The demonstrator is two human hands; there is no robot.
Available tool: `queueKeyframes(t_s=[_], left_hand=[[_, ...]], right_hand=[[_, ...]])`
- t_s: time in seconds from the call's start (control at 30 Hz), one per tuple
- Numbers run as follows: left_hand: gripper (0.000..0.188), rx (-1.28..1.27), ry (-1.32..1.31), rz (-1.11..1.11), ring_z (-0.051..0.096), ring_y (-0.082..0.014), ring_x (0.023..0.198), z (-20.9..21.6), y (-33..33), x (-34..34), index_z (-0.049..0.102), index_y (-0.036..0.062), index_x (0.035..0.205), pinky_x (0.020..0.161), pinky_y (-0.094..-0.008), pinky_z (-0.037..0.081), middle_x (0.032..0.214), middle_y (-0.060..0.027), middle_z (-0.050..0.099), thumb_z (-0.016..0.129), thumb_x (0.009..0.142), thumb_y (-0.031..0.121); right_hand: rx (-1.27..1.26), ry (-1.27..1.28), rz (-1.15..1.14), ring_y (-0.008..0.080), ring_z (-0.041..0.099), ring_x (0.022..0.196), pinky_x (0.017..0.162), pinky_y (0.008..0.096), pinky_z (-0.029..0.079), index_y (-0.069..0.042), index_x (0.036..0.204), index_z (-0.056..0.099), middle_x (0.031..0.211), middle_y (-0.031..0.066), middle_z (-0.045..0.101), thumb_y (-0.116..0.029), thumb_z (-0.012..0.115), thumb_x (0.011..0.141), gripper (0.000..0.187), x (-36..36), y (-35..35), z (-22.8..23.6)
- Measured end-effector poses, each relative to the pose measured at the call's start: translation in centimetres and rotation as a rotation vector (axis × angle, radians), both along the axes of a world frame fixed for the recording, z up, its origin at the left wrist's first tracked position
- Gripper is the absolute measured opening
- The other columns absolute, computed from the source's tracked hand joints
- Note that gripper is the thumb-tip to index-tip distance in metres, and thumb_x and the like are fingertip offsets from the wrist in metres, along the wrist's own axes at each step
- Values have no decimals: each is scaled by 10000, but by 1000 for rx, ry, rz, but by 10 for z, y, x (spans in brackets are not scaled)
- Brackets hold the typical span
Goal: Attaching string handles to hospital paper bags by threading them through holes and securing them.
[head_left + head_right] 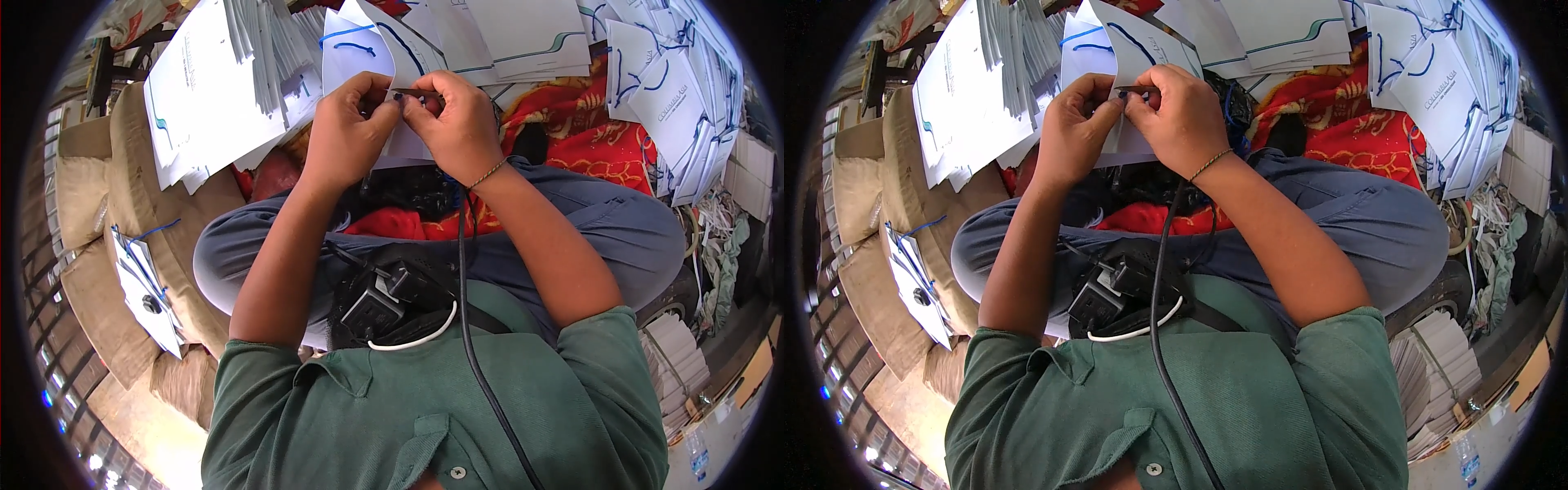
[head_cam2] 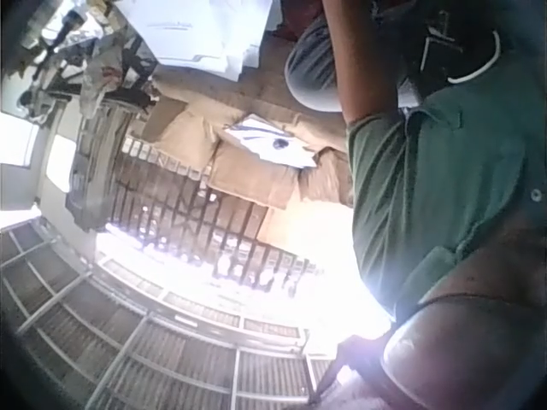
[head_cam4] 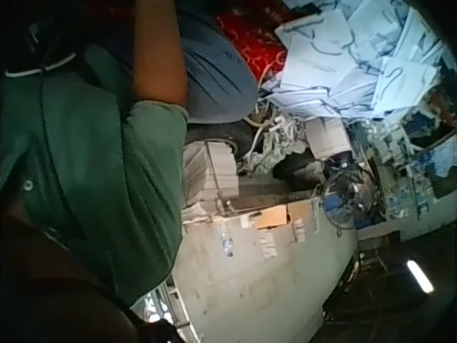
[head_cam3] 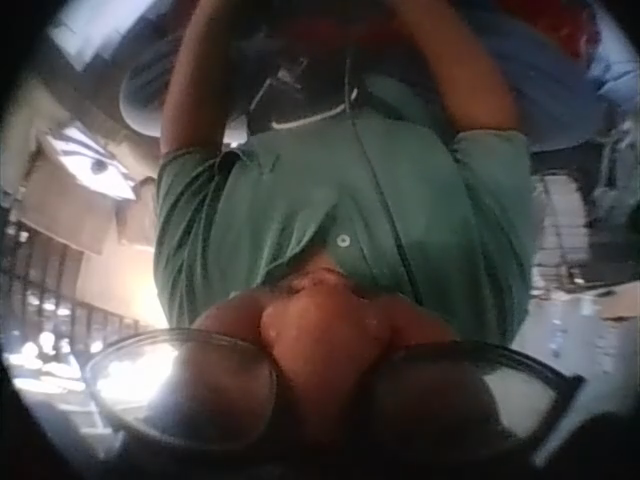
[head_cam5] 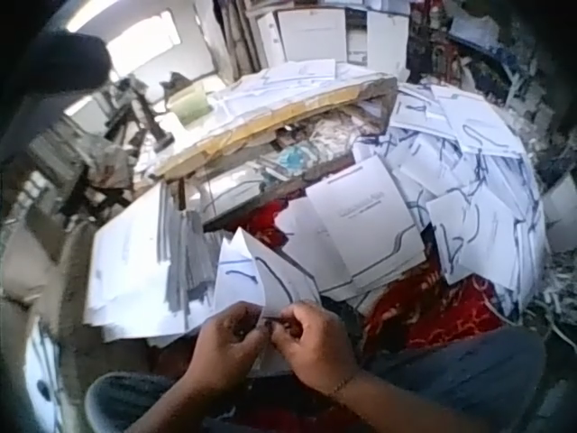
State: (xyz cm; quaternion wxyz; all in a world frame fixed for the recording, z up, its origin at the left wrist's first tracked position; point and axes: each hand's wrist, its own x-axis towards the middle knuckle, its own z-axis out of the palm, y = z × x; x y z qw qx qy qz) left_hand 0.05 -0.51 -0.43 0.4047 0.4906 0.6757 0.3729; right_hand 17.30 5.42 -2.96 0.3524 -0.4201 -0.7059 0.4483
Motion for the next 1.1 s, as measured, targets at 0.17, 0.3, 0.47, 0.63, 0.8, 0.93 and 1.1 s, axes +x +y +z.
queueKeyframes(t_s=[0.17,0.3,0.47,0.63,0.8,0.93,1.1], left_hand=[[218,-2,1,5,654,-81,934,3,1,0,720,-44,1198,867,-275,537,1015,-30,745,688,1026,86],[187,-15,102,17,635,-72,891,4,2,2,714,-43,1155,820,-267,528,963,-26,729,688,1030,93],[179,-11,132,43,629,-71,875,3,1,2,713,-44,1139,804,-266,524,947,-32,724,688,1027,94],[185,-48,157,69,628,-70,859,4,1,2,719,-45,1151,803,-268,525,944,-36,729,668,1018,73],[197,-25,188,68,631,-71,858,0,0,0,723,-42,1164,805,-273,528,946,-36,734,650,1015,64],[202,-19,190,63,638,-71,866,-3,-1,-2,724,-40,1172,808,-276,530,959,-39,743,645,1018,65],[201,-13,187,51,646,-73,875,-1,0,-2,725,-38,1172,816,-277,533,969,-46,751,643,1018,62]], right_hand=[[-2,-10,11,318,766,817,770,402,613,27,1035,756,950,180,758,-115,808,905,200,-2,-2,-3],[-96,176,33,292,784,841,793,382,618,47,1075,765,968,190,782,-102,773,943,199,-5,-4,-18],[-149,239,66,245,785,841,796,358,614,70,1108,766,957,195,795,-114,743,985,222,-5,-4,-18],[-202,149,94,265,753,771,716,390,577,6,1068,747,896,163,771,-209,734,1015,222,8,10,-5],[39,-47,148,326,724,757,696,421,550,-18,1047,727,859,166,731,-191,714,1035,173,15,13,-1],[145,-58,156,370,706,758,682,425,534,-16,1038,732,860,186,724,-163,728,1029,148,11,8,0],[158,-95,147,392,720,814,721,464,557,-34,1027,734,901,174,741,-184,711,1026,152,9,6,-3]])
